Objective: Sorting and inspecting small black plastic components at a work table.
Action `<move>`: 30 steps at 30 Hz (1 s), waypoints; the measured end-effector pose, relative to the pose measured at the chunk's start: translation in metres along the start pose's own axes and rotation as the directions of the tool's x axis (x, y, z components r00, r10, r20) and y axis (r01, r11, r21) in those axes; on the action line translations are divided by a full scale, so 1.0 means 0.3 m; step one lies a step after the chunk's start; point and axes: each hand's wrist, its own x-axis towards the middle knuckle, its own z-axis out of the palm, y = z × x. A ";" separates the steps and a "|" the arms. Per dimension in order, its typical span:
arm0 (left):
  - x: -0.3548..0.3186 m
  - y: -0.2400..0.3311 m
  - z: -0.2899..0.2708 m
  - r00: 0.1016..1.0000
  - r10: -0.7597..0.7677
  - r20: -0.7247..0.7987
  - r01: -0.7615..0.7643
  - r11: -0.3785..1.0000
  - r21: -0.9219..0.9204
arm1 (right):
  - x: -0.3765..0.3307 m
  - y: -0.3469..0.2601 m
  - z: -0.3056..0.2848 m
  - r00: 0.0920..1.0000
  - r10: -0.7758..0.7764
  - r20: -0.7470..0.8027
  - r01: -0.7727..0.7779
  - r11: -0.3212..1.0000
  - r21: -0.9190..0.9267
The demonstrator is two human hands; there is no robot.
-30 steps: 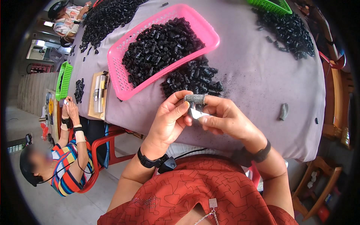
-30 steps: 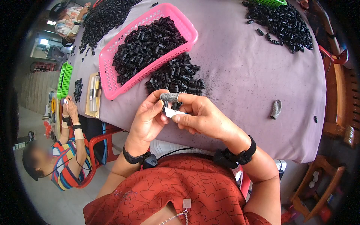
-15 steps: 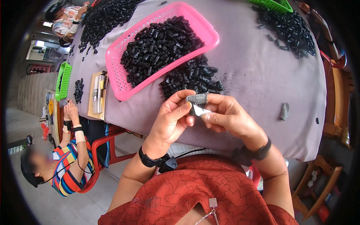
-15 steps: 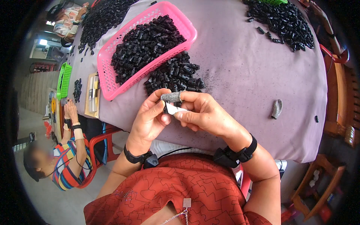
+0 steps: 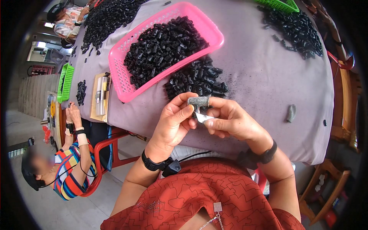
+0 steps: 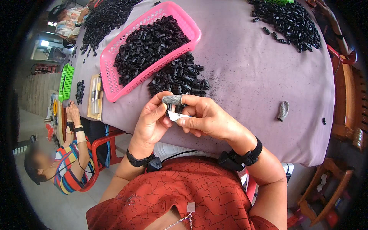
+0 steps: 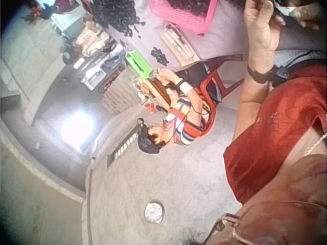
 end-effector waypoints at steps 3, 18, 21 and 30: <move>-0.002 0.000 0.000 1.000 0.000 0.003 0.000 1.000 0.005 | 0.000 0.000 0.004 1.000 -0.021 -0.007 0.021 1.000 -0.014; -0.016 0.075 -0.021 0.995 0.100 0.006 -0.100 0.995 0.021 | 0.007 0.027 -0.002 0.970 -0.103 -0.219 0.131 0.985 0.116; -0.025 0.087 -0.007 0.990 0.132 -0.058 -0.130 0.991 0.039 | 0.011 0.031 -0.002 0.974 -0.100 -0.204 0.122 0.988 0.096; -0.035 0.091 -0.019 0.985 0.171 -0.019 -0.171 0.985 0.012 | 0.018 0.035 0.004 0.976 -0.081 -0.200 0.094 0.994 0.054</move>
